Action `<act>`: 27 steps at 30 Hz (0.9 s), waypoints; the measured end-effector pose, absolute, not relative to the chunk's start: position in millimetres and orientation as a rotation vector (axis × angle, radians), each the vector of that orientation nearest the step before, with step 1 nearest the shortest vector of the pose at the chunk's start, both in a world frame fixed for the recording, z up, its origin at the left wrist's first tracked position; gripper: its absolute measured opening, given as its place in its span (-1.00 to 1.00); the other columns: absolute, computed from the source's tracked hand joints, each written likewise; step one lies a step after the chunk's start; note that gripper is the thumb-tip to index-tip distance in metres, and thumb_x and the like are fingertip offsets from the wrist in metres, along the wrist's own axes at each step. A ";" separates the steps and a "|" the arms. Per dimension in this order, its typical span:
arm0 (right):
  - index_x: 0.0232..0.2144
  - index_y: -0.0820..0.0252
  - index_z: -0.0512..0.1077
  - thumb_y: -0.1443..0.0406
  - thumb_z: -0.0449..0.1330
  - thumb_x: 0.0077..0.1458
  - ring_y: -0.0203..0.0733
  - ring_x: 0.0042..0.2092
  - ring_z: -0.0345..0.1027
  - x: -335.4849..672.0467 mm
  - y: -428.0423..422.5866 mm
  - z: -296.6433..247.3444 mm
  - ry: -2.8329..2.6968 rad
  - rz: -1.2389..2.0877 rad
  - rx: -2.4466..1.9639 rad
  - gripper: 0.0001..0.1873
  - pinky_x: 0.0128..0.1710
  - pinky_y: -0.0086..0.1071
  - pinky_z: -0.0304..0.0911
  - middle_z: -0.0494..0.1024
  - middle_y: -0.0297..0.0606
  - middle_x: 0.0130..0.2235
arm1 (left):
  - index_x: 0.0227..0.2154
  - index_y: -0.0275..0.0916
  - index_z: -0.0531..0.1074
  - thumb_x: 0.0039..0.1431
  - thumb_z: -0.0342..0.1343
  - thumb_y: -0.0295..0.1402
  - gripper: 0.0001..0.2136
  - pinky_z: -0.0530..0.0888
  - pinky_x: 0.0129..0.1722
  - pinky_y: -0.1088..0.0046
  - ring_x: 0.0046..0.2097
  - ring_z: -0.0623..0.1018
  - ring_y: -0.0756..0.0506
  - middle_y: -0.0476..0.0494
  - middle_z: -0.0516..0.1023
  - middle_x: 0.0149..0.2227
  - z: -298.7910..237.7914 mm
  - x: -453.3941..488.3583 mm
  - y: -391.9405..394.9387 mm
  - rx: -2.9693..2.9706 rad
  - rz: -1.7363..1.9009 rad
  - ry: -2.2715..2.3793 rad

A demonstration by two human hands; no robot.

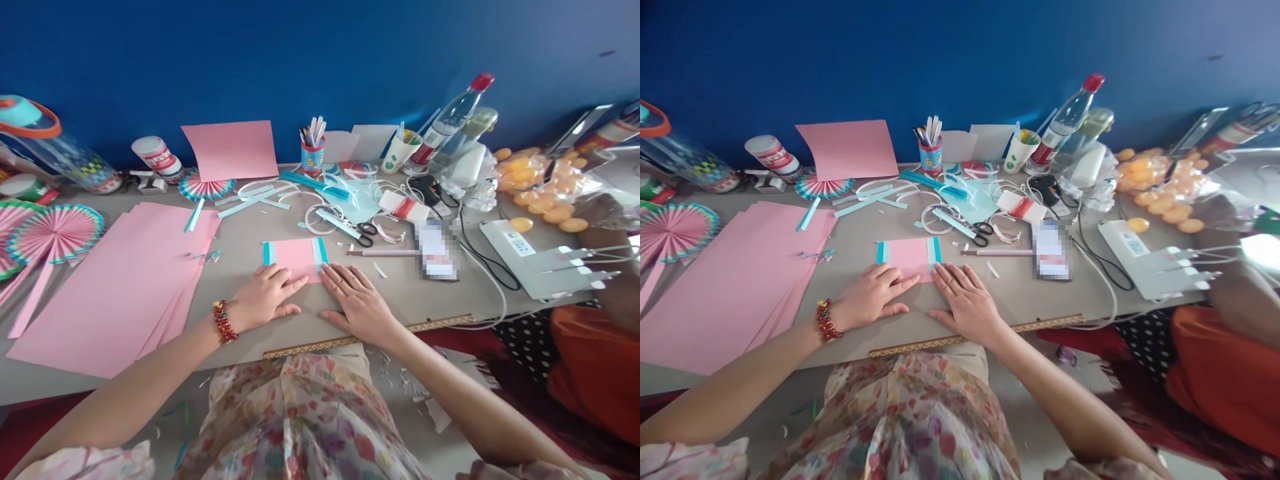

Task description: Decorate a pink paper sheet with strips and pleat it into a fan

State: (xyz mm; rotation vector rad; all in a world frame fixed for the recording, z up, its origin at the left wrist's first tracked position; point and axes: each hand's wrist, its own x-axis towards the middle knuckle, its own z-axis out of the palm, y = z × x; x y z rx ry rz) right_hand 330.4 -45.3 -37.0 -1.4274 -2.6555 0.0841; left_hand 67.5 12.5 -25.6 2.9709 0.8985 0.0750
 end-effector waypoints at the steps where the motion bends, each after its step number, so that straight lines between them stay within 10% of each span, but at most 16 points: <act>1: 0.37 0.26 0.01 -0.09 -0.05 0.29 0.03 0.39 -0.13 330.4 -45.1 -36.2 -2.662 0.087 -1.432 -0.21 0.36 0.00 -0.17 0.03 -0.14 0.39 | 0.25 -0.21 0.25 0.28 -0.05 0.05 -0.40 0.32 0.01 0.20 0.00 0.38 -0.24 -0.26 0.46 -0.01 -26.2 63.0 9.5 2.967 0.088 0.931; 8: 0.37 0.29 -0.02 -0.12 -0.04 0.26 0.04 0.40 -0.18 329.1 -45.0 -34.8 -2.683 0.111 -1.422 -0.15 0.36 0.03 -0.21 0.02 -0.10 0.39 | 0.36 -0.35 -0.01 0.26 -0.20 0.18 -0.19 -0.19 0.33 -0.12 0.37 0.07 -0.34 -0.33 0.06 0.38 -31.5 30.3 -16.5 2.989 0.154 1.004; 27: 0.30 0.30 0.14 -0.08 -0.01 0.27 0.05 0.35 -0.03 321.2 -39.3 -19.6 -2.618 0.044 -1.464 -0.25 0.34 0.01 -0.16 0.19 -0.06 0.34 | 0.40 -0.30 -0.23 0.21 -0.13 0.20 -0.11 -0.09 0.36 -0.02 0.38 0.11 -0.31 -0.31 0.02 0.39 -43.1 26.0 -27.4 2.949 0.276 1.112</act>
